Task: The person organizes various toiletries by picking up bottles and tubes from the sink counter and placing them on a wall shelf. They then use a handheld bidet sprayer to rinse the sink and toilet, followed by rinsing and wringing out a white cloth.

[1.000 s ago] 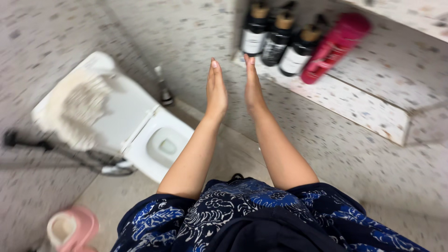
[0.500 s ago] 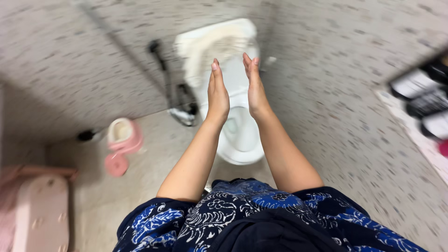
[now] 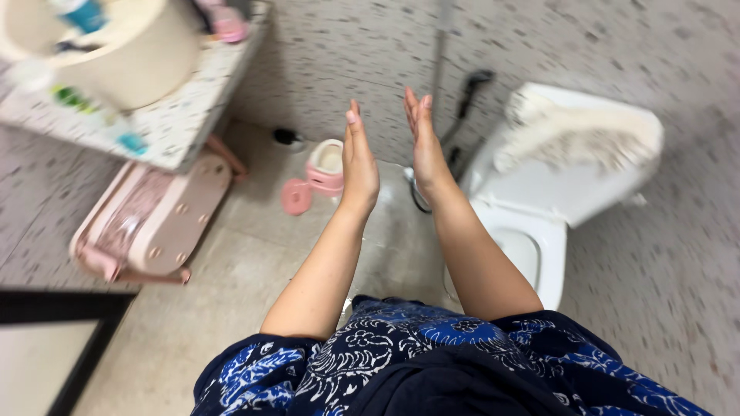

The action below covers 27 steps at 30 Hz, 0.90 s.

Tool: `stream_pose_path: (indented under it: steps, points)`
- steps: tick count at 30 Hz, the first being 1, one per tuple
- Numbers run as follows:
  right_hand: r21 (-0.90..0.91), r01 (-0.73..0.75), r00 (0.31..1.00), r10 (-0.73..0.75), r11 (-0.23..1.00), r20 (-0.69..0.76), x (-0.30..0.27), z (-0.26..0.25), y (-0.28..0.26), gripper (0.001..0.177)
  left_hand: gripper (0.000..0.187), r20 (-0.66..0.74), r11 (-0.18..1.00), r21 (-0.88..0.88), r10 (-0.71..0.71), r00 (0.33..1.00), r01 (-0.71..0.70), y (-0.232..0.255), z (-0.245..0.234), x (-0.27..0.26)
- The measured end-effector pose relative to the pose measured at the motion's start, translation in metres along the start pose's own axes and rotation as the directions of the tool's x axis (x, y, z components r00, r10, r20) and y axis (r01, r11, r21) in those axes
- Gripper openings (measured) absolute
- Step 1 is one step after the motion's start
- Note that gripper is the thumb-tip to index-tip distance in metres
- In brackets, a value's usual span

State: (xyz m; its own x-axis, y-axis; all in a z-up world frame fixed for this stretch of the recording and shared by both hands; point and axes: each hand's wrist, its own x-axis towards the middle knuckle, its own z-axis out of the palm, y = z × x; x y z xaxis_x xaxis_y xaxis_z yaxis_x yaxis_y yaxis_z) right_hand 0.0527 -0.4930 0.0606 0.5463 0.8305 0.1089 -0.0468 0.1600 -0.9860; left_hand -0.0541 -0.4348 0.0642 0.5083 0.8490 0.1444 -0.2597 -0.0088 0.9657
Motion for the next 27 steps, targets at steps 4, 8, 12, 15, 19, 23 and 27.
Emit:
stream_pose_path:
  steps: [4, 8, 12, 15, 19, 23, 27]
  points:
    - [-0.013, 0.001, 0.984, 0.001, 1.000, 0.179, 0.037, 0.055, 0.014, 0.098, 0.092, -0.177, 1.000, 0.023, 0.010, 0.984, -0.006, 0.009, -0.056, 0.015]
    - [-0.002, -0.038, 0.947, 0.037, 0.999, 0.318, 0.074, 0.107, 0.032, 0.095, 0.092, -0.313, 0.998, 0.024, 0.054, 0.948, -0.049, 0.009, -0.104, 0.037]
    - [-0.055, -0.071, 0.889, 0.088, 0.996, 0.450, 0.114, 0.157, 0.043, 0.094, 0.090, -0.424, 0.992, 0.087, 0.124, 0.897, -0.096, 0.011, -0.144, 0.065]
    - [-0.117, -0.108, 0.808, 0.156, 0.987, 0.568, 0.146, 0.190, 0.045, 0.090, 0.089, -0.533, 0.993, 0.105, 0.109, 0.839, -0.062, 0.016, -0.165, 0.090]
    - [-0.059, -0.095, 0.728, 0.110, 0.994, 0.676, 0.184, 0.231, 0.054, 0.086, 0.089, -0.618, 0.980, 0.160, 0.191, 0.763, -0.115, 0.023, -0.193, 0.115]
    - [-0.034, -0.098, 0.669, 0.091, 0.995, 0.738, 0.209, 0.275, 0.072, 0.082, 0.088, -0.724, 0.991, 0.108, 0.134, 0.677, -0.081, 0.035, -0.223, 0.123]
    - [-0.055, -0.141, 0.621, 0.131, 0.988, 0.772, 0.230, 0.315, 0.090, 0.079, 0.089, -0.782, 0.986, 0.160, 0.159, 0.603, -0.052, 0.039, -0.259, 0.131]
